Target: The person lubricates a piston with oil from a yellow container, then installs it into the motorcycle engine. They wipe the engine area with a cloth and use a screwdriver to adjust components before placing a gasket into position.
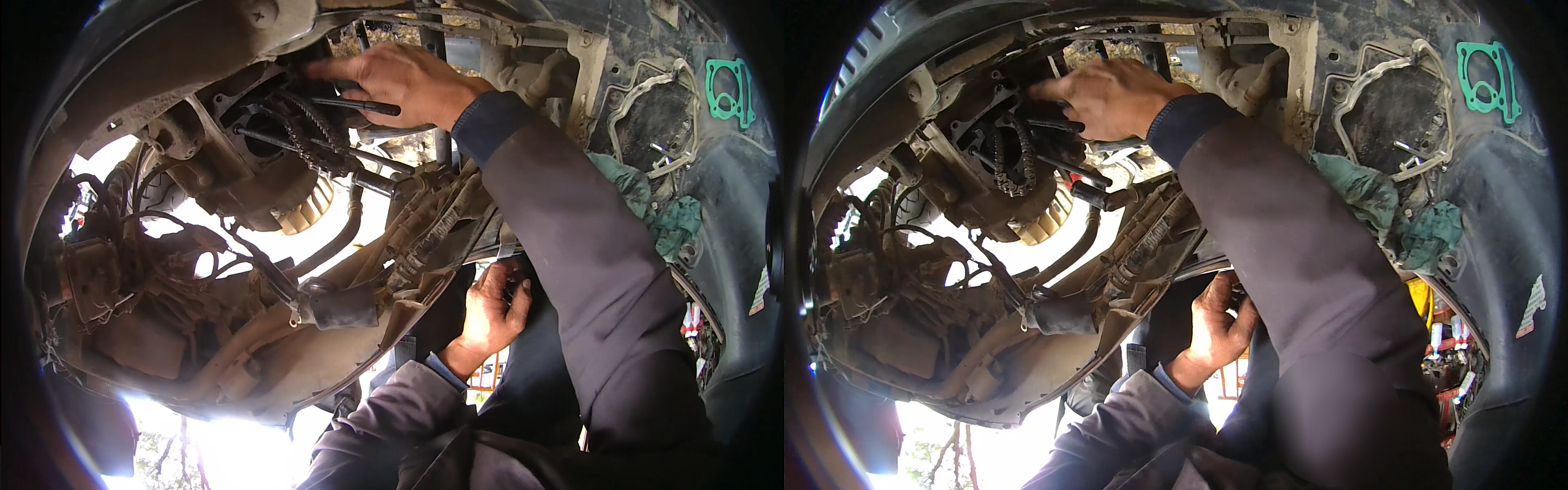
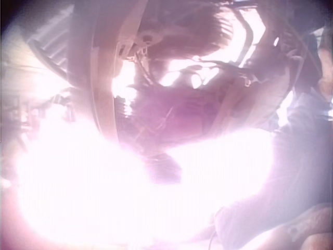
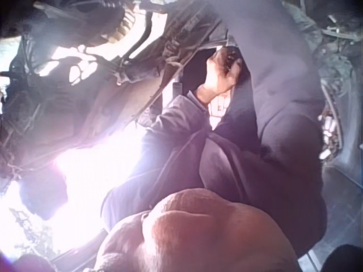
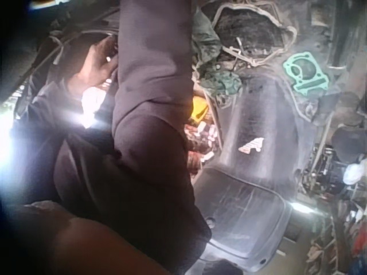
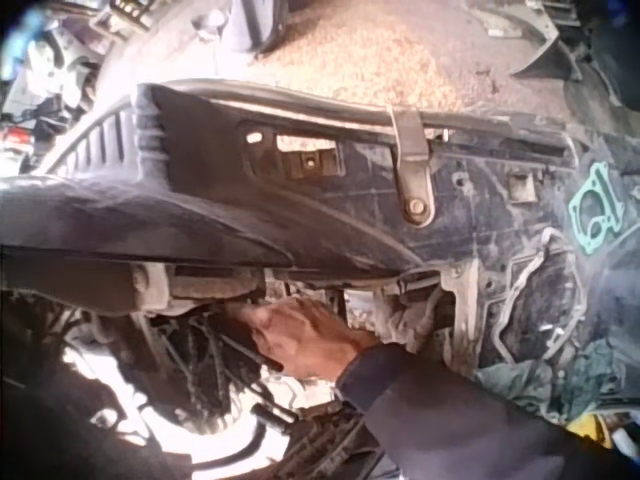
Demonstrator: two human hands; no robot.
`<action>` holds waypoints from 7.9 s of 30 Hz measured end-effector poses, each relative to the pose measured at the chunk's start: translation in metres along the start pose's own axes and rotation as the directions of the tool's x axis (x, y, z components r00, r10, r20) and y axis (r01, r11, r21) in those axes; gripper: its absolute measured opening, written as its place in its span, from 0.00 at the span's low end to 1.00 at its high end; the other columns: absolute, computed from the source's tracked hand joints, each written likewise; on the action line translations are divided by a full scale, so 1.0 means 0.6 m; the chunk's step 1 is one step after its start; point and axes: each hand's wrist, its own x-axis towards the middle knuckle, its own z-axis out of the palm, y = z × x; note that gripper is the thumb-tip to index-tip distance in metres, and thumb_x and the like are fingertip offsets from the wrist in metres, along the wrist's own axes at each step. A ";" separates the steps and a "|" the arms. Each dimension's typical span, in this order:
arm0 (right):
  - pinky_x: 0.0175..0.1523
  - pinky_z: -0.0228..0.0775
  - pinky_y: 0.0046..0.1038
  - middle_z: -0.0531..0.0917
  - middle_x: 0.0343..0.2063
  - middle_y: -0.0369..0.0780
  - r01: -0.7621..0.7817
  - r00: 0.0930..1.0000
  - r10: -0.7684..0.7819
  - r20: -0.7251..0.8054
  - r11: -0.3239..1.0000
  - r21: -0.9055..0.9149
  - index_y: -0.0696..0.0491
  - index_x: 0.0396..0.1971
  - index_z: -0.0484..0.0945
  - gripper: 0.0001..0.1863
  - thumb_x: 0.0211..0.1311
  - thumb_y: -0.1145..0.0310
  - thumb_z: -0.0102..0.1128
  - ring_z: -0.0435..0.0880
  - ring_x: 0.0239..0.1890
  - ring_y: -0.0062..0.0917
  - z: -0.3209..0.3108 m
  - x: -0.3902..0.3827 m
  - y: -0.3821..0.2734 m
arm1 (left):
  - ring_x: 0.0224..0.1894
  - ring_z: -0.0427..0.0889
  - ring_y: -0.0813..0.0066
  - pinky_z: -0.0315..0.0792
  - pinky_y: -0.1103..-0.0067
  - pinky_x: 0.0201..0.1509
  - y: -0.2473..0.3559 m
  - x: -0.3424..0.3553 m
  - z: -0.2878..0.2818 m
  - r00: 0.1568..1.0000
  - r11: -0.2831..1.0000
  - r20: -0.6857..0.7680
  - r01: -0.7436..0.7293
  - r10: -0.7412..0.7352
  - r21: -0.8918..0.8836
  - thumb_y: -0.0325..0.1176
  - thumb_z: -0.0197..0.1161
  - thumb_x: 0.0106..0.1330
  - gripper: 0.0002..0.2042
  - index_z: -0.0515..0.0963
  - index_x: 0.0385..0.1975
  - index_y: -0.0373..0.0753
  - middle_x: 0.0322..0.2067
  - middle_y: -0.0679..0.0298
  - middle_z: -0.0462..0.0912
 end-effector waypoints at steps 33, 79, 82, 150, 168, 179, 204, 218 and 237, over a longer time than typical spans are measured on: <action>0.57 0.75 0.38 0.85 0.41 0.42 -0.116 0.993 0.110 0.049 0.984 0.134 0.40 0.64 0.71 0.26 0.65 0.59 0.55 0.83 0.48 0.37 0.017 0.023 0.006 | 0.35 0.84 0.52 0.77 0.68 0.40 -0.016 0.010 0.006 1.000 1.000 -0.008 -0.009 0.009 0.020 0.28 0.61 0.61 0.12 0.74 0.43 0.34 0.32 0.49 0.83; 0.58 0.76 0.33 0.78 0.53 0.46 -0.146 0.985 0.105 0.135 0.927 0.346 0.57 0.60 0.70 0.30 0.60 0.60 0.69 0.80 0.53 0.36 0.088 -0.096 0.044 | 0.30 0.81 0.65 0.75 0.74 0.37 -0.011 -0.004 -0.015 0.998 0.998 -0.031 -0.062 0.062 -0.002 0.25 0.62 0.60 0.13 0.73 0.43 0.31 0.29 0.55 0.81; 0.58 0.76 0.33 0.77 0.54 0.46 -0.288 0.940 0.207 0.270 0.905 0.312 0.61 0.56 0.70 0.28 0.61 0.63 0.68 0.78 0.56 0.33 0.086 -0.101 0.042 | 0.30 0.81 0.64 0.75 0.73 0.37 -0.012 -0.004 -0.016 0.997 0.997 -0.043 -0.070 0.070 0.023 0.26 0.62 0.60 0.13 0.73 0.44 0.32 0.29 0.55 0.81; 0.18 0.70 0.30 0.73 0.19 0.41 -0.510 0.507 0.683 0.526 -0.254 0.822 0.55 0.64 0.61 0.27 0.66 0.70 0.53 0.74 0.14 0.27 0.073 0.059 -0.353 | 0.58 0.76 0.59 0.69 0.68 0.62 -0.147 -0.039 -0.024 0.949 0.652 0.315 0.243 -0.007 -0.718 0.41 0.43 0.73 0.20 0.72 0.58 0.38 0.56 0.58 0.78; 0.22 0.71 0.24 0.80 0.30 0.40 -0.609 0.680 0.560 0.474 0.072 0.790 0.54 0.69 0.61 0.31 0.68 0.67 0.56 0.76 0.19 0.19 -0.060 -0.054 -0.412 | 0.34 0.84 0.61 0.75 0.69 0.41 -0.065 -0.057 -0.078 0.913 0.874 -0.075 -0.356 0.400 0.331 0.30 0.60 0.64 0.09 0.77 0.42 0.34 0.33 0.57 0.84; 0.71 0.52 0.26 0.69 0.64 0.47 -0.866 0.263 0.920 -0.292 0.358 0.347 0.58 0.68 0.61 0.30 0.67 0.74 0.55 0.64 0.68 0.29 -0.223 -0.491 -0.355 | 0.29 0.76 0.78 0.72 0.79 0.33 0.031 0.014 0.030 0.996 0.997 -0.040 -0.083 0.083 -0.006 0.30 0.61 0.64 0.14 0.75 0.45 0.28 0.33 0.58 0.83; 0.29 0.72 0.21 0.81 0.28 0.38 -0.552 0.195 0.940 0.279 -0.129 0.823 0.57 0.58 0.71 0.19 0.67 0.72 0.53 0.78 0.23 0.20 -0.299 -0.566 -0.350 | 0.35 0.73 0.80 0.70 0.82 0.37 0.083 0.100 0.200 0.895 0.879 0.438 0.138 0.087 -0.456 0.24 0.72 0.55 0.14 0.75 0.38 0.35 0.32 0.68 0.76; 0.38 0.74 0.23 0.83 0.38 0.42 -0.777 0.241 0.962 -0.130 0.271 0.568 0.57 0.63 0.69 0.27 0.63 0.76 0.61 0.81 0.32 0.22 -0.312 -0.584 -0.301 | 0.29 0.78 0.73 0.71 0.78 0.39 0.067 0.101 0.156 0.995 0.982 0.092 -0.030 0.048 -0.184 0.35 0.65 0.66 0.10 0.80 0.32 0.34 0.25 0.64 0.80; 0.57 0.72 0.43 0.81 0.46 0.51 -0.870 0.419 0.443 -0.793 -0.054 -0.490 0.51 0.46 0.81 0.19 0.52 0.65 0.61 0.79 0.51 0.48 -0.601 -0.337 -0.084 | 0.50 0.73 0.50 0.68 0.64 0.58 0.099 0.012 0.072 0.861 0.876 -0.174 -0.454 0.478 0.163 0.25 0.62 0.59 0.19 0.70 0.50 0.30 0.46 0.48 0.72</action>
